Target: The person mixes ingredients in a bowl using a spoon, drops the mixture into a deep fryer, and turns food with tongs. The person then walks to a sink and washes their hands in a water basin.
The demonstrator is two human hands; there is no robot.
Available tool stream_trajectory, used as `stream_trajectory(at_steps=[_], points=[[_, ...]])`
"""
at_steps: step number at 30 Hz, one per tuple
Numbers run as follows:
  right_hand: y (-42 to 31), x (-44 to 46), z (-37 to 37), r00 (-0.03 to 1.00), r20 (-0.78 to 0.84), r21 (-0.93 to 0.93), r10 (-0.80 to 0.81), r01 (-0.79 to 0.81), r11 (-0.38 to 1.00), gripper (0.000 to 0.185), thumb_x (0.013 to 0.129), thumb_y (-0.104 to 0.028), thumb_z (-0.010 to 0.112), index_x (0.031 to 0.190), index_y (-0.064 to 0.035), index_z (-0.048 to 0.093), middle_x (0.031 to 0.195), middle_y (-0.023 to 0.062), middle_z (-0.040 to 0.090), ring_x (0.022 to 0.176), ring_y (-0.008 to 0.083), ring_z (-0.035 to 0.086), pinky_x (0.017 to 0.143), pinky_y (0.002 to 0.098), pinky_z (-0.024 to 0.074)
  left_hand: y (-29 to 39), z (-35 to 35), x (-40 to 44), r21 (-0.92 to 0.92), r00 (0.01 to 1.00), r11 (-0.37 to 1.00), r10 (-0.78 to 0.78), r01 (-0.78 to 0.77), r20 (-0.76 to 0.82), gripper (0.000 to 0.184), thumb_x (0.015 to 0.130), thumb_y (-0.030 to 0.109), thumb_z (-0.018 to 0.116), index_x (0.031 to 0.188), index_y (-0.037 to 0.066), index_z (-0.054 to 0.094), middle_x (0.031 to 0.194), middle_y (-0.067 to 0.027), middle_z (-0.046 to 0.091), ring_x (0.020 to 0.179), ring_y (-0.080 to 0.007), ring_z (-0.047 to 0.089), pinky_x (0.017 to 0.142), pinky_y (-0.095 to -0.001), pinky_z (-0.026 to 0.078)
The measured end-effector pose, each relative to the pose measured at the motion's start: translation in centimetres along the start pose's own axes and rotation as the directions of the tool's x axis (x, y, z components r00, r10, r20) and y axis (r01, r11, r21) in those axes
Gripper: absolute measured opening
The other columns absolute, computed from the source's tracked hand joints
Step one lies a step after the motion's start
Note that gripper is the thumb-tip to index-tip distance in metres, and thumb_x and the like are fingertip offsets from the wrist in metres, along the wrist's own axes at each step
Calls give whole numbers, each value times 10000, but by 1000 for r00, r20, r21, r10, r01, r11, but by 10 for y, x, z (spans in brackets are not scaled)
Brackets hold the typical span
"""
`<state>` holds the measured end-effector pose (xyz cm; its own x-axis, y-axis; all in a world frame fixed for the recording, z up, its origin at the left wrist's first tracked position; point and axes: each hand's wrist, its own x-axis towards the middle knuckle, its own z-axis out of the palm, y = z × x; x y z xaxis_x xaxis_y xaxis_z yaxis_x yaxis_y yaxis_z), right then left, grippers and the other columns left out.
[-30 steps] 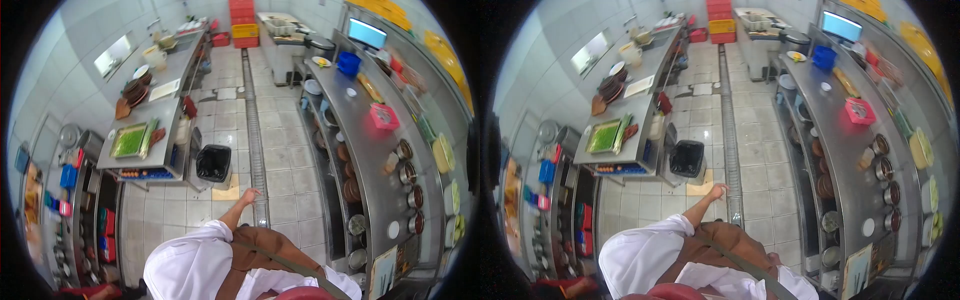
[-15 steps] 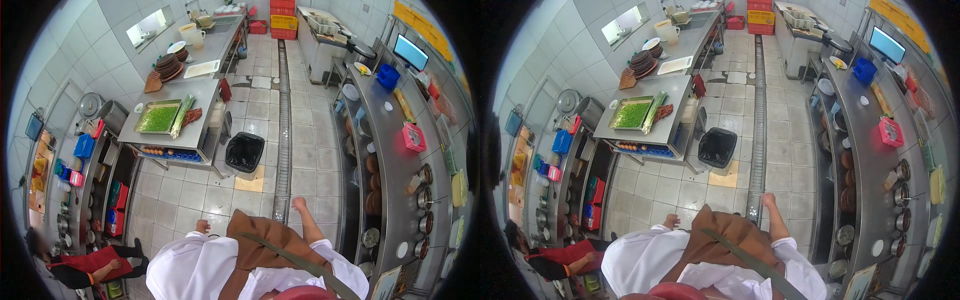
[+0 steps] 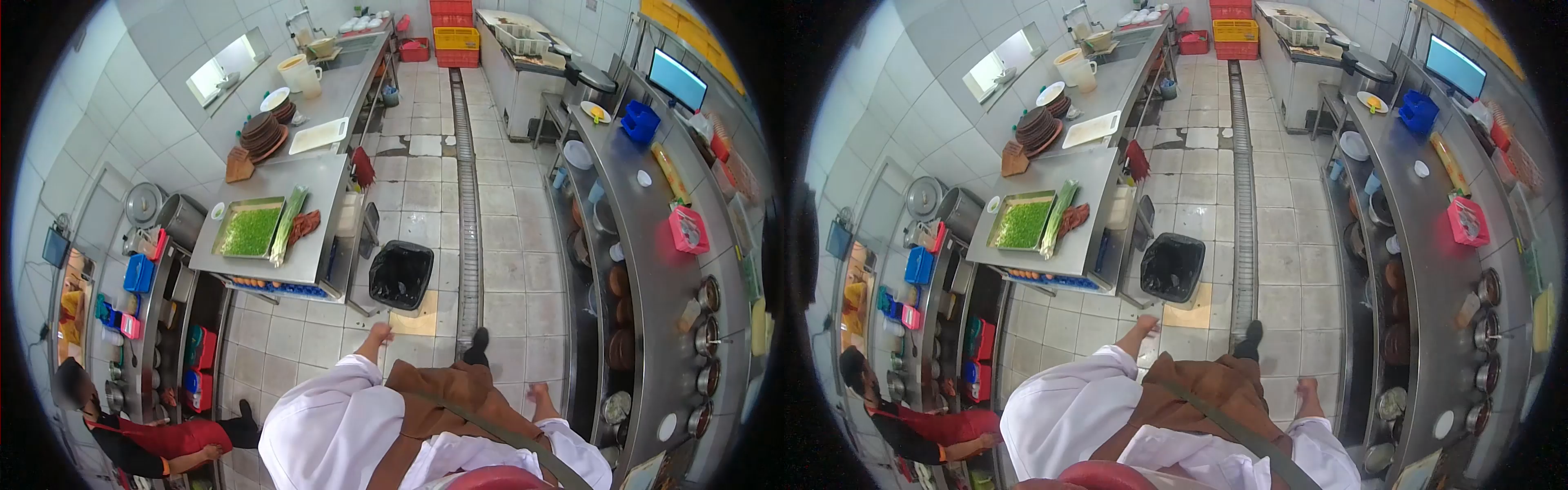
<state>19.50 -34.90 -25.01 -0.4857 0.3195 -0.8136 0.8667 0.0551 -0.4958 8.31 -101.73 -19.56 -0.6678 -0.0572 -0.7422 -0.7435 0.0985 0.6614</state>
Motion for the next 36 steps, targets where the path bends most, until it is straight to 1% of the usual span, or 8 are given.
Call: stream_trajectory(at_steps=[14, 16, 18, 27, 30, 32, 34, 36], points=[[-348, 228, 79, 976, 158, -433, 151, -69, 899, 176, 882, -164, 613, 1020, -56, 630, 791, 147, 654, 614, 285, 668, 529, 427, 553, 195, 69, 131, 15, 992, 999, -27, 29, -120, 222, 875, 246, 592, 788, 71, 698, 814, -109, 709, 698, -237, 696, 596, -396, 562], [-453, 258, 141, 961, 247, -487, 123, 14, 873, 148, 897, -172, 607, 998, -66, 630, 797, 144, 660, 612, 278, 670, 526, 415, 548, 174, 30, 145, 899, 887, 227, 371, -374, 275, 150, 757, 205, 625, 801, 82, 700, 772, -111, 673, 729, -285, 679, 680, -453, 572], [-548, 291, 201, 941, 338, -413, 26, 124, 902, 146, 897, -179, 614, 954, -48, 644, 801, 137, 673, 608, 262, 676, 507, 405, 540, 220, 27, 132, 266, 852, 810, -505, 523, -138, 177, 913, 226, 608, 1070, 182, 675, 1006, -23, 701, 860, -182, 709, 686, -520, 562], [-848, 306, 324, 922, 369, -246, -117, 218, 944, 133, 887, -155, 628, 972, -53, 631, 808, 108, 663, 575, 243, 651, 461, 357, 497, 412, -89, 377, -391, 994, 920, -71, 33, -83, 222, 852, 243, 586, 721, 73, 641, 713, -100, 642, 621, -273, 618, 583, -438, 502], [-869, 326, 307, 971, 240, -372, 11, 82, 924, 169, 868, -167, 643, 982, -52, 692, 805, 107, 692, 653, 244, 702, 518, 387, 540, 566, -142, 560, 337, 993, 938, -56, 87, -101, 285, 875, 283, 533, 836, 43, 682, 777, -119, 687, 666, -226, 646, 540, -441, 498], [-822, 449, 261, 466, 861, -507, -204, 760, -407, 120, 837, -219, 662, 852, -105, 695, 760, 128, 681, 617, 263, 666, 511, 394, 515, 687, -152, 617, 274, 896, 923, 344, -269, -280, 357, 900, 318, 511, 833, 27, 706, 741, -164, 695, 719, -303, 679, 657, -437, 514], [-874, 419, 278, 974, 197, -617, 113, 33, 786, 146, 834, -225, 646, 862, -92, 699, 796, 144, 683, 662, 284, 666, 551, 408, 517, 808, -174, 639, 331, 814, 897, 416, -293, -405, 274, 837, 191, 585, 1036, 19, 659, 952, -188, 688, 881, -335, 659, 775, -443, 512], [-940, 436, 308, 977, 122, -541, 174, -81, 837, 174, 832, -232, 631, 872, -80, 703, 831, 160, 684, 707, 304, 667, 591, 423, 518, 888, -213, 682, 474, 643, 824, 549, -310, -534, 399, 775, 77, 613, 1169, 27, 593, 1212, -227, 595, 1093, -368, 578, 917, -433, 472]])
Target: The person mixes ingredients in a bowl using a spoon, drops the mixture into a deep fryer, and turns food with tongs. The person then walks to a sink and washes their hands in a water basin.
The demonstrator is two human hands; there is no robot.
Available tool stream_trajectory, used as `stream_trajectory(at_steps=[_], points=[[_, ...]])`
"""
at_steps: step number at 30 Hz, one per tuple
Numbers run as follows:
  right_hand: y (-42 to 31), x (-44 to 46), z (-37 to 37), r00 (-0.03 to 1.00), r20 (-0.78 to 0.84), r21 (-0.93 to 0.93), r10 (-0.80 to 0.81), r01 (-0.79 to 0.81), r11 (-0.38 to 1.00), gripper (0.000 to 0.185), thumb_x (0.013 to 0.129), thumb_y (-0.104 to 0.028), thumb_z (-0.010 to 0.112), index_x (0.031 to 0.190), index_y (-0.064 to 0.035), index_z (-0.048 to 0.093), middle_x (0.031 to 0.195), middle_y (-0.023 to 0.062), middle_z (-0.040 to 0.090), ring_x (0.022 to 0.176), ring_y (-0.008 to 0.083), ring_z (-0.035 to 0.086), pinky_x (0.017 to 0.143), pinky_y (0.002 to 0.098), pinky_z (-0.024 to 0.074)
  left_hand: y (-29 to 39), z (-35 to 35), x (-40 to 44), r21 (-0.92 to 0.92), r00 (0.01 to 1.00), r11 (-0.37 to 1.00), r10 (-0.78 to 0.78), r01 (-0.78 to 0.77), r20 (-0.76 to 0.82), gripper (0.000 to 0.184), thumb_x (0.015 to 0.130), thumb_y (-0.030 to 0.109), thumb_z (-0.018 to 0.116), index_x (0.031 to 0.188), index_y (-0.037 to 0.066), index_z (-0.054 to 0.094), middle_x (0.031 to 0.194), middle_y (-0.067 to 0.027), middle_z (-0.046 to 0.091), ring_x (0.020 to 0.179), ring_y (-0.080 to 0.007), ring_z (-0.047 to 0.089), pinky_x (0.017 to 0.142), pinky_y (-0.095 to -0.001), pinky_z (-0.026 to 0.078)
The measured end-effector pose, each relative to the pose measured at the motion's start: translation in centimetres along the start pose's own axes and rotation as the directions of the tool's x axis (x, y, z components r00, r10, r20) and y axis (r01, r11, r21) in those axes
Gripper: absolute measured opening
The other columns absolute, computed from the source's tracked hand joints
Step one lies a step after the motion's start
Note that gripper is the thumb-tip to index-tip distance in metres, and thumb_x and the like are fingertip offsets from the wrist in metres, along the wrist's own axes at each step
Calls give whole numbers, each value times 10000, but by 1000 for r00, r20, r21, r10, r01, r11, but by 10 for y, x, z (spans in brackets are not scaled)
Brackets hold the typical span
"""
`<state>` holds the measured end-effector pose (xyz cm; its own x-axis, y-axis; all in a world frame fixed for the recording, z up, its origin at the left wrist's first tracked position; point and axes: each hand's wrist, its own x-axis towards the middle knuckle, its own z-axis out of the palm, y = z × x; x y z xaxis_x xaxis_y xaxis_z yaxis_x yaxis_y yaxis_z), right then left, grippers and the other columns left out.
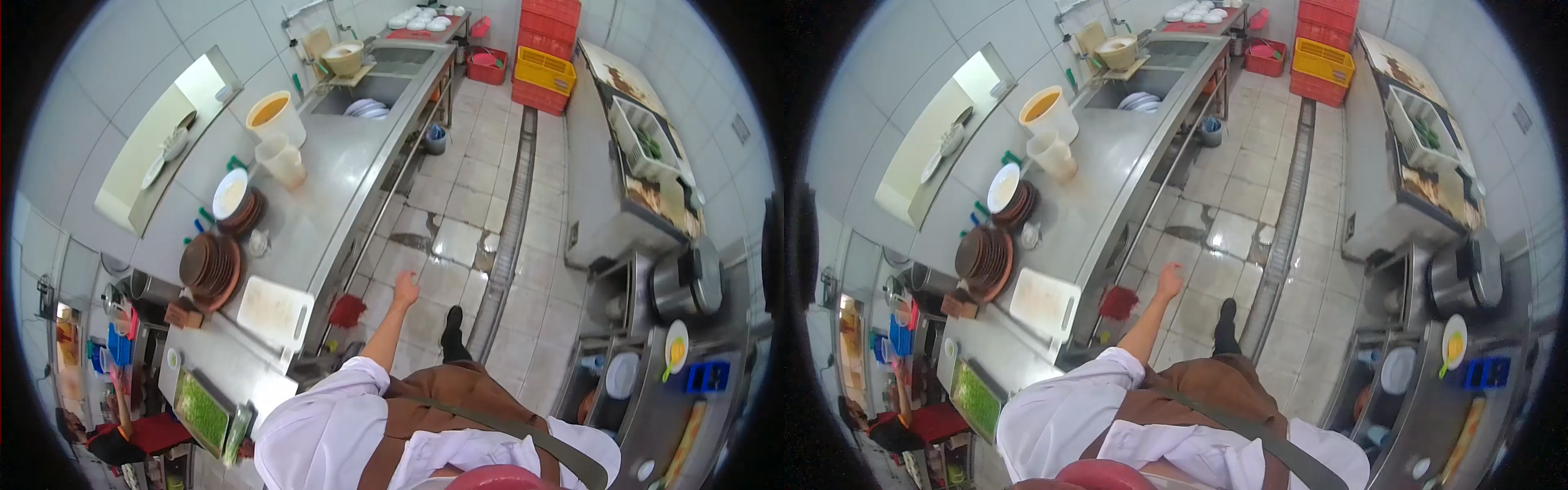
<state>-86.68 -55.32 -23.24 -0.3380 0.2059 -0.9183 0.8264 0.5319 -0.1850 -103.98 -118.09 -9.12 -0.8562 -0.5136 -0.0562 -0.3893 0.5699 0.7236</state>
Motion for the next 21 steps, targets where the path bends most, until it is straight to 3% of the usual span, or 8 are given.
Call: stream_trajectory(at_steps=[4, 8, 11, 12, 13, 14, 16, 21], points=[[-195, 61, -17, 998, -9, -32, -64, 64, 997, 231, 826, -246, 600, 892, -54, 711, 902, 192, 686, 797, 344, 667, 672, 452, 522, 61, -76, 126, 135, 940, 991, 41, 6, -338, 590, 750, 23, 620, 1323, 50, 483, 1460, -249, 371, 1355, -406, 367, 1081, -472, 365], [-439, 157, -22, 925, -20, -353, -378, 347, 869, 289, 821, -259, 569, 912, -29, 718, 972, 224, 689, 886, 385, 668, 752, 481, 525, 38, -116, 234, 245, 907, 947, -92, 207, -411, 679, 834, 142, 643, 1442, 56, 355, 1541, -210, 270, 1458, -393, 209, 1124, -617, 247], [-671, 254, 4, 468, 51, -822, -882, 522, 229, 334, 818, -270, 546, 927, -9, 724, 1025, 248, 690, 954, 415, 669, 812, 502, 527, 38, -134, 287, 308, 907, 878, -262, 366, -330, 697, 914, 271, 601, 1500, 78, 277, 1600, -182, 183, 1496, -382, 117, 1123, -694, 176], [-774, 235, -3, 504, 221, -783, -835, 602, 156, 345, 811, -252, 526, 946, 5, 713, 1084, 294, 659, 987, 416, 658, 831, 519, 521, 40, -133, 303, 344, 900, 845, -312, 409, -305, 689, 935, 310, 575, 1509, 88, 267, 1613, -172, 162, 1502, -380, 99, 1119, -709, 162], [-859, 233, 19, 487, 61, -739, -871, 609, 288, 345, 805, -245, 513, 921, 9, 715, 1046, 300, 666, 954, 428, 662, 836, 521, 520, 42, -131, 320, 381, 890, 809, -360, 448, -281, 682, 956, 349, 548, 1518, 97, 256, 1626, -163, 141, 1508, -377, 80, 1115, -724, 147], [-942, 220, 32, 351, 277, -815, -894, 579, -25, 319, 776, -237, 545, 879, 13, 714, 991, 301, 671, 909, 445, 661, 825, 520, 522, 43, -126, 341, 396, 885, 796, -368, 458, -284, 689, 961, 368, 535, 1528, 104, 244, 1632, -154, 132, 1510, -370, 82, 1112, -727, 152], [-1065, 102, 57, 310, 55, -672, -949, 715, 194, 285, 741, -183, 612, 887, 46, 698, 957, 290, 677, 921, 452, 655, 844, 504, 523, 48, -116, 400, 438, 885, 772, -365, 461, -288, 704, 971, 405, 509, 1546, 118, 221, 1643, -134, 115, 1514, -355, 86, 1106, -732, 162], [-1268, 37, 120, -41, 29, -601, -999, 798, -50, 510, 812, -198, 682, 1250, 31, 557, 1349, 259, 527, 1301, 404, 458, 1093, 453, 386, 99, -73, 604, 430, 968, 869, -196, 246, -158, 740, 964, 444, 517, 1555, 122, 210, 1647, -94, 136, 1518, -302, 121, 1114, -718, 172]])
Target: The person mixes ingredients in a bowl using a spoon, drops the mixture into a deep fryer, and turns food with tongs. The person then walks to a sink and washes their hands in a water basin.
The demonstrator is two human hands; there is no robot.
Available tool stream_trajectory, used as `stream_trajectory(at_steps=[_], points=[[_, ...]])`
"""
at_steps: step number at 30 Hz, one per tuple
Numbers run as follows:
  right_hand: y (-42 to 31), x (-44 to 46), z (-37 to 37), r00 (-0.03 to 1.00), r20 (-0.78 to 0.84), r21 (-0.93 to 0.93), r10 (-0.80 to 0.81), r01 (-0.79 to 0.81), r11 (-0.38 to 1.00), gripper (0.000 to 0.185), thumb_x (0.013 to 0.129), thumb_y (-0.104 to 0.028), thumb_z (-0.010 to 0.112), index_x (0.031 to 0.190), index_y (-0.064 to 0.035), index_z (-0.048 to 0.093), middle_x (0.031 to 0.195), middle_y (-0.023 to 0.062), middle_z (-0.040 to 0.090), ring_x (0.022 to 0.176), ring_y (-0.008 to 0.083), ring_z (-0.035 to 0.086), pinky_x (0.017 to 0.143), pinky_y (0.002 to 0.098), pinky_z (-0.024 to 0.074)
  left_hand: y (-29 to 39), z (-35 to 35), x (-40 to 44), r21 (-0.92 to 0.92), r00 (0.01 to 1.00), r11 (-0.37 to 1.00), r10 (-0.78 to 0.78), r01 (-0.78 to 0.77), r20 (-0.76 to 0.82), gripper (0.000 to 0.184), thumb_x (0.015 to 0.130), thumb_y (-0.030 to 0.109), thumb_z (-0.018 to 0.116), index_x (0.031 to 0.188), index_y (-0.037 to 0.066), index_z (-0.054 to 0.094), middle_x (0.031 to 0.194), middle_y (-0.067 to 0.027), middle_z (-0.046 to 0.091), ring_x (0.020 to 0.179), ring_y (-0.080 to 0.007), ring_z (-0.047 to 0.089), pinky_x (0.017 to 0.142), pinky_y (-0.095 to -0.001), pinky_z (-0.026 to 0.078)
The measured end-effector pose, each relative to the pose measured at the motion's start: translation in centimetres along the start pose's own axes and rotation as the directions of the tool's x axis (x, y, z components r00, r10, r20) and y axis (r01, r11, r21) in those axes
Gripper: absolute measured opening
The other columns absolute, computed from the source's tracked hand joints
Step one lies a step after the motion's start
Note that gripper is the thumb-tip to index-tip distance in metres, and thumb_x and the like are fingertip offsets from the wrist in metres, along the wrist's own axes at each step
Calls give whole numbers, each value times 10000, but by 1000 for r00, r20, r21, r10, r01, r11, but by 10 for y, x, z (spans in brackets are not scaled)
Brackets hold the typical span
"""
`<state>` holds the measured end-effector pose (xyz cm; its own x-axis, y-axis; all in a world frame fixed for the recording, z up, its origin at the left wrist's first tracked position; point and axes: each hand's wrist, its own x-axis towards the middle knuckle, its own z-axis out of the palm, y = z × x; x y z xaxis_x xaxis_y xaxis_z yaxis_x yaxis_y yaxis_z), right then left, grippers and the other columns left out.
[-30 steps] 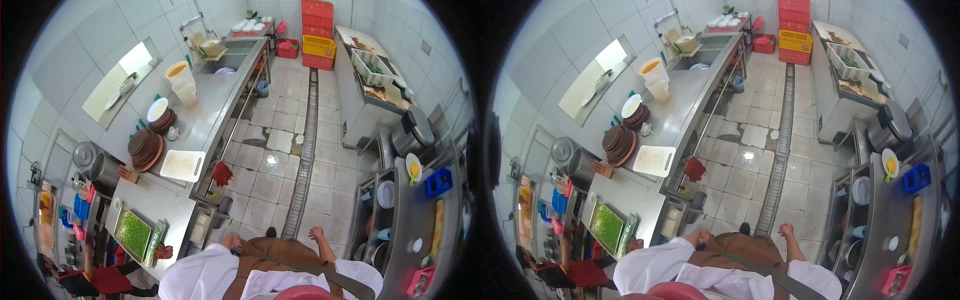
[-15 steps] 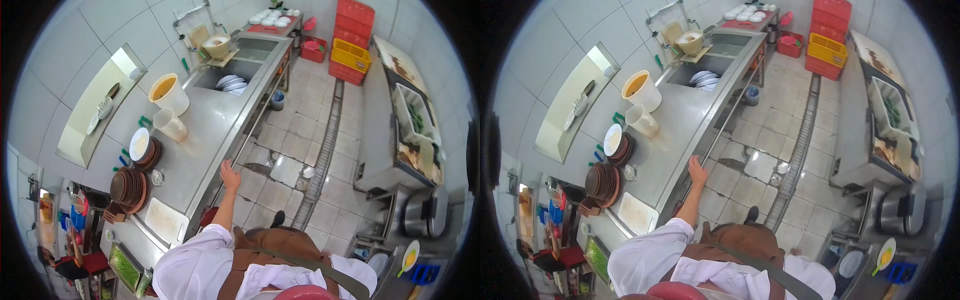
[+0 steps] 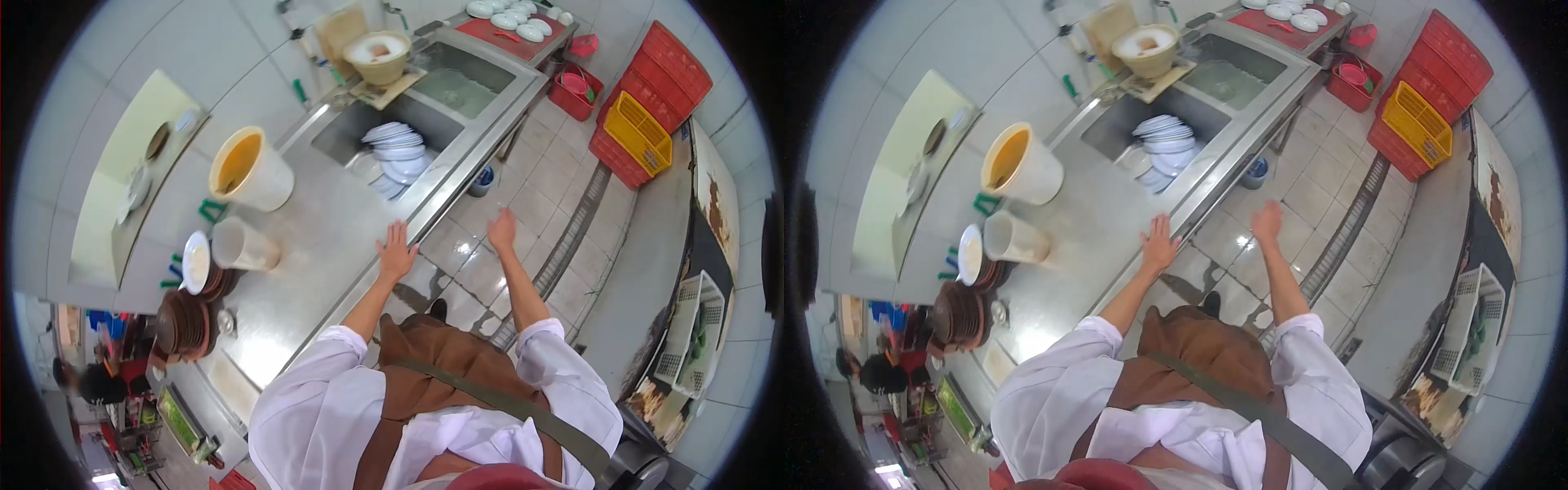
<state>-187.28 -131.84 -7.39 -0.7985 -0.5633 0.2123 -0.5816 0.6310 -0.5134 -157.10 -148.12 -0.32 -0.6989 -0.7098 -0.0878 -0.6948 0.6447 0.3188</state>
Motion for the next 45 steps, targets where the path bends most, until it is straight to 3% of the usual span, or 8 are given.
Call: stream_trajectory(at_steps=[7, 13, 19, 24, 28, 33, 35, 45], points=[[-45, 228, 5, 983, 91, -78, -159, 167, 983, 758, 879, -345, 663, 1449, 44, 348, 1565, 252, 256, 1472, 378, 217, 1156, 598, 209, 144, 24, 268, -25, 974, 977, 214, -213, 68, 755, 955, 473, 525, 1559, 134, 224, 1654, -86, 118, 1519, -298, 122, 1118, -707, 176], [0, 479, 51, 959, 280, -382, -49, 159, 910, 919, 931, -572, 478, 1537, 51, 178, 1627, 232, 113, 1519, 367, 44, 1177, 627, 34, 230, 36, 445, -175, 981, 969, -187, 174, -60, 787, 938, 476, 543, 1568, 143, 210, 1662, -73, 58, 1511, -354, 115, 1118, -702, 184], [12, 614, 123, 896, 314, -391, -315, 424, 817, 919, 931, -550, 509, 1524, 75, 188, 1609, 275, 130, 1506, 398, 78, 1190, 592, 40, 252, 36, 458, -101, 859, 853, -511, 512, 33, 845, 950, 529, 470, 1593, 140, 84, 1668, -63, 13, 1518, -339, 94, 1131, -658, 225], [-54, 574, 225, 711, 314, 69, -629, 644, 762, 878, 908, -475, 589, 1454, 141, 285, 1547, 321, 248, 1462, 442, 187, 1207, 497, 141, 243, 33, 499, -229, 665, 655, -746, 720, -45, 869, 951, 529, 458, 1584, 71, 76, 1665, -89, 21, 1519, -333, 92, 1146, -629, 228], [-153, 502, 176, 524, 506, 516, -685, 452, 727, 851, 885, -378, 661, 1480, 85, 268, 1548, 311, 251, 1472, 436, 174, 1207, 527, 128, 239, 46, 504, -197, 578, 563, -816, 802, 20, 818, 942, 513, 470, 1556, 39, 213, 1655, -128, 86, 1513, -288, 149, 1147, -580, 265], [-155, 510, 186, 498, 457, 590, -737, 452, 670, 858, 871, -341, 698, 1483, 68, 259, 1562, 299, 234, 1472, 422, 195, 1207, 498, 160, 240, 50, 506, -245, 527, 536, -843, 808, -106, 480, 959, 481, 475, 1045, 31, 617, 999, -193, 704, 924, -368, 685, 850, -496, 505], [-138, 542, 194, 470, 391, 658, -791, 459, 597, 856, 855, -332, 717, 1474, 68, 280, 1567, 288, 235, 1473, 414, 201, 1208, 483, 165, 241, 48, 508, -270, 499, 503, -862, 821, -87, 469, 970, 471, 466, 1015, 32, 627, 914, -200, 709, 851, -380, 693, 800, -490, 525], [17, 803, 155, 626, 104, 192, -773, 750, 633, 783, 904, -409, 643, 1466, 34, 328, 1574, 261, 235, 1481, 415, 176, 1159, 618, 151, 242, 44, 513, -306, 427, 434, -899, 847, -93, 438, 1004, 424, 414, 914, 54, 629, 782, -216, 694, 740, -408, 687, 684, -525, 547]])
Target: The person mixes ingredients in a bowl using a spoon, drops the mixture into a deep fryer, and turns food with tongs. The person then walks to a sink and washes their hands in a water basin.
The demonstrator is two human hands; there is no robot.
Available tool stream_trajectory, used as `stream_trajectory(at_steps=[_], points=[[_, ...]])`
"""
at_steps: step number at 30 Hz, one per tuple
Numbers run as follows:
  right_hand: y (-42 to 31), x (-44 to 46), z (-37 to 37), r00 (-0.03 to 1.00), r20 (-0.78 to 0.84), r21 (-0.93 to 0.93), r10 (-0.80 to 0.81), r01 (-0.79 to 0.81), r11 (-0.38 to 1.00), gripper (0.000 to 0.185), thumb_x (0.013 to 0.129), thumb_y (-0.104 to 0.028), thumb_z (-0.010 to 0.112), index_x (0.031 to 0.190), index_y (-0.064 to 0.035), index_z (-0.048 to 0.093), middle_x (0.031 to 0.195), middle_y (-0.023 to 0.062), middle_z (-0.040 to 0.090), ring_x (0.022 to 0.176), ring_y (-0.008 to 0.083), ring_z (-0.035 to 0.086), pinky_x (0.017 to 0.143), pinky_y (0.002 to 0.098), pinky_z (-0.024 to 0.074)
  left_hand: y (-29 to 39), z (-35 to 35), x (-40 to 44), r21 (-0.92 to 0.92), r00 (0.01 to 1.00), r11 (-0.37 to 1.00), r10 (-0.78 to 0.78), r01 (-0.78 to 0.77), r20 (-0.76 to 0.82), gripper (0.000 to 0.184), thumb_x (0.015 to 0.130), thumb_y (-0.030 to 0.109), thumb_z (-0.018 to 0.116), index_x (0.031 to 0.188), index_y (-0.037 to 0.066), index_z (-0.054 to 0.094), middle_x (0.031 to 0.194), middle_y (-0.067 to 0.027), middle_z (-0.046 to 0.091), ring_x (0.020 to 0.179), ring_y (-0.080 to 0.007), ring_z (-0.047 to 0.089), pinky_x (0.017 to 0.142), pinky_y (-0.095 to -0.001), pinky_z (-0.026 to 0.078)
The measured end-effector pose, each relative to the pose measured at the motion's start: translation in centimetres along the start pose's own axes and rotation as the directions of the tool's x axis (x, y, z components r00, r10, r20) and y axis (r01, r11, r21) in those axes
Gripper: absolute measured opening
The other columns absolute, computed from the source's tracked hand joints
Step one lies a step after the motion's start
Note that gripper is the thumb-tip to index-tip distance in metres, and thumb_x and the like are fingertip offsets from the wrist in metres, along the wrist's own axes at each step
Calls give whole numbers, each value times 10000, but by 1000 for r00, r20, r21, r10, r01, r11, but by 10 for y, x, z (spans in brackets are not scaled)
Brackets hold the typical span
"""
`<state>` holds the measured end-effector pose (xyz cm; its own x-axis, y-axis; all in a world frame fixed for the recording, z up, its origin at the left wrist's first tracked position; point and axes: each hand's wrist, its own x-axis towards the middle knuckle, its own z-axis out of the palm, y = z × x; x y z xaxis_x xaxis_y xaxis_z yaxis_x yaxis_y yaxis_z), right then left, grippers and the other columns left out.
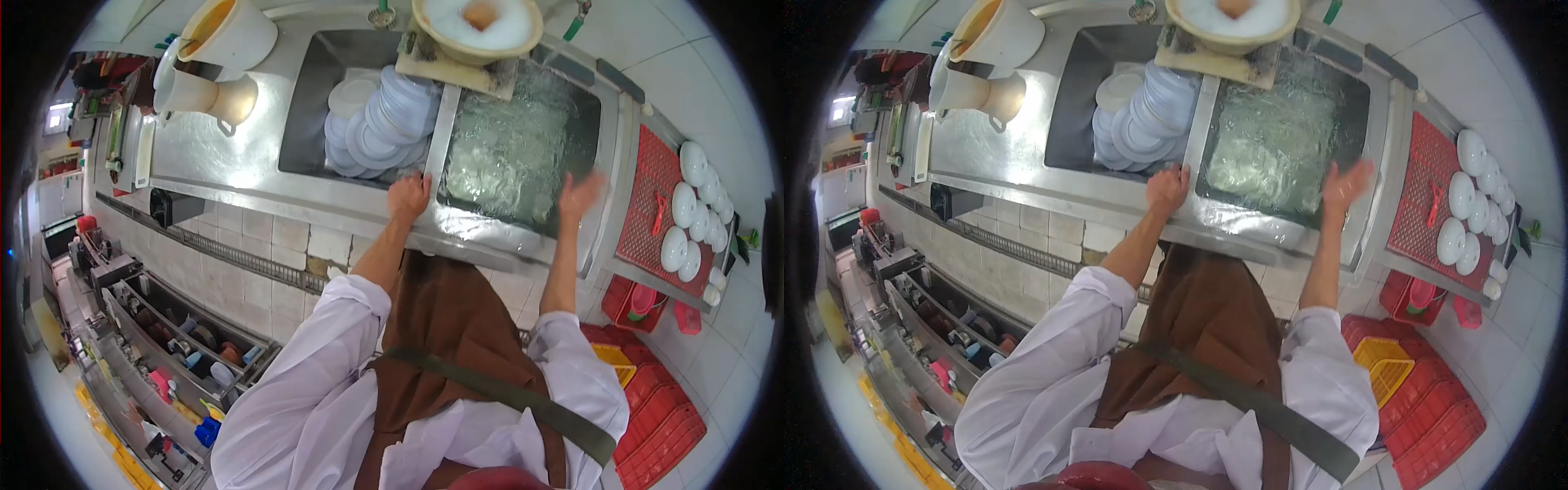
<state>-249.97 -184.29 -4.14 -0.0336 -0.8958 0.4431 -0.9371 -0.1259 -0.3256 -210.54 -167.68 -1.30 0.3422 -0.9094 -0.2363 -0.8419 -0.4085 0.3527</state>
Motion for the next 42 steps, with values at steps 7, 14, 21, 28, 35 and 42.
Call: stream_trajectory(at_steps=[7, 14, 21, 28, 35, 42], points=[[103, -64, -69, 915, -3, -377, 405, -376, 847, 882, 932, -585, 513, 1534, -11, 221, 1611, 243, 158, 1502, 397, 124, 1121, 687, 171, -1, 0, 1, 6, 1000, 1000, -10, 10, -15, 449, 1001, 426, 415, 893, 50, 637, 787, -223, 692, 752, -411, 687, 687, -530, 544], [92, -129, -98, 787, 33, -431, 616, -544, 719, 888, 943, -600, 473, 1540, -2, 199, 1625, 233, 119, 1512, 376, 102, 1129, 679, 154, 3, -4, 1, 23, 999, 999, -30, 31, -34, 460, 1000, 438, 407, 893, 53, 636, 801, -211, 699, 759, -409, 690, 692, -523, 548], [-1, -154, -81, 817, 209, -473, 537, -396, 787, 926, 939, -577, 500, 1534, 51, 170, 1614, 262, 121, 1504, 425, 68, 1151, 655, 86, 0, 1, 4, 43, 999, 998, -42, 43, -13, 468, 999, 450, 401, 905, 58, 640, 821, -210, 703, 777, -409, 692, 698, -515, 550], [-148, -129, -4, 945, 324, 0, 45, -48, 999, 971, 878, -529, 619, 1516, 78, 212, 1606, 271, 150, 1498, 427, 84, 1175, 616, 17, 1, 2, 5, 40, 998, 997, -61, 62, -24, 469, 996, 456, 403, 920, 64, 650, 837, -215, 705, 802, -411, 693, 716, -514, 549], [-323, -89, 53, 890, 433, 303, -143, 5, 953, 971, 904, -512, 591, 1504, 113, 152, 1598, 305, 110, 1499, 438, 73, 1173, 615, 51, -10, 7, 11, -49, 995, 995, -84, 87, 53, 433, 929, 463, 499, 1063, 102, 698, 947, -233, 703, 897, -434, 669, 812, -511, 529], [-297, -44, 73, 937, 237, 611, -257, 62, 790, 898, 880, -353, 678, 1507, 71, 195, 1591, 284, 176, 1480, 454, 144, 1189, 565, 117, 3, -8, 6, -17, 994, 994, -107, 108, 37, 427, 959, 436, 459, 961, 61, 664, 910, -218, 701, 891, -400, 679, 810, -520, 529]])
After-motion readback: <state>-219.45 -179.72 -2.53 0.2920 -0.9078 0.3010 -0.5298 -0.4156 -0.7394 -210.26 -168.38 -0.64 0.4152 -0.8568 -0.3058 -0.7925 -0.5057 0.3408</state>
